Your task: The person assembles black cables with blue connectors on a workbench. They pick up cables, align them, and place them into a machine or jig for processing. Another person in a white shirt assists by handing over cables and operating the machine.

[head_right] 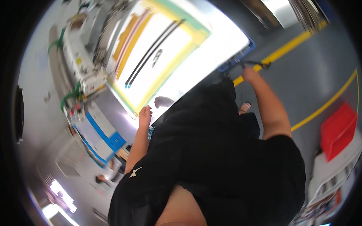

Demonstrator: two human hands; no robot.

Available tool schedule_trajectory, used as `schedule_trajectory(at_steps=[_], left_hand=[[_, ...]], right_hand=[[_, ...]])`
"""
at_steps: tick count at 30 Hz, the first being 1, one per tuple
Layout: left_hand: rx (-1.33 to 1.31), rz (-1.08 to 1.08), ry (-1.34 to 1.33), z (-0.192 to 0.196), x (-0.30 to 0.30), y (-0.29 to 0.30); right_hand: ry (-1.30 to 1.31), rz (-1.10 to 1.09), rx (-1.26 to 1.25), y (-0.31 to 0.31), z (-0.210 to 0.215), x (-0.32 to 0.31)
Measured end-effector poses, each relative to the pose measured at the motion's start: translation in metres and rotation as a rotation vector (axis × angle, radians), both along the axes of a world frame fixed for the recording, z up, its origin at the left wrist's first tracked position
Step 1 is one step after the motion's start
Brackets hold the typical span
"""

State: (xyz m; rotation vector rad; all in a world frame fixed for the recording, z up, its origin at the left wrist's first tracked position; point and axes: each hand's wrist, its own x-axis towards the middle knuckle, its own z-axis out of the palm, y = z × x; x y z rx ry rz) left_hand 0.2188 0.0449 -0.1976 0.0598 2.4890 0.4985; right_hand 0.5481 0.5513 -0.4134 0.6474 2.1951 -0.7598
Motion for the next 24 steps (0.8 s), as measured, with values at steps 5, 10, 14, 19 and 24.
schedule_trajectory(at_steps=[5, 10, 14, 19, 24], left_hand=[[0.012, 0.023, 0.29, 0.001, -0.035, -0.015], [0.072, -0.161, 0.579, -0.014, -0.119, -0.006], [0.192, -0.153, 0.659, -0.019, -0.187, 0.014], [0.169, -0.235, 0.748, -0.049, -0.256, 0.027], [0.065, -0.215, 0.659, -0.062, -0.287, 0.065]], right_hand=[[-0.114, 0.352, -0.42, -0.036, 0.143, -0.073], [0.254, 0.124, -0.53, -0.079, 0.243, -0.203], [0.767, -0.095, 0.102, -0.122, 0.225, -0.278], [0.746, 0.001, 0.125, -0.181, 0.199, -0.312], [0.767, 0.067, 0.121, -0.257, 0.198, -0.328]])
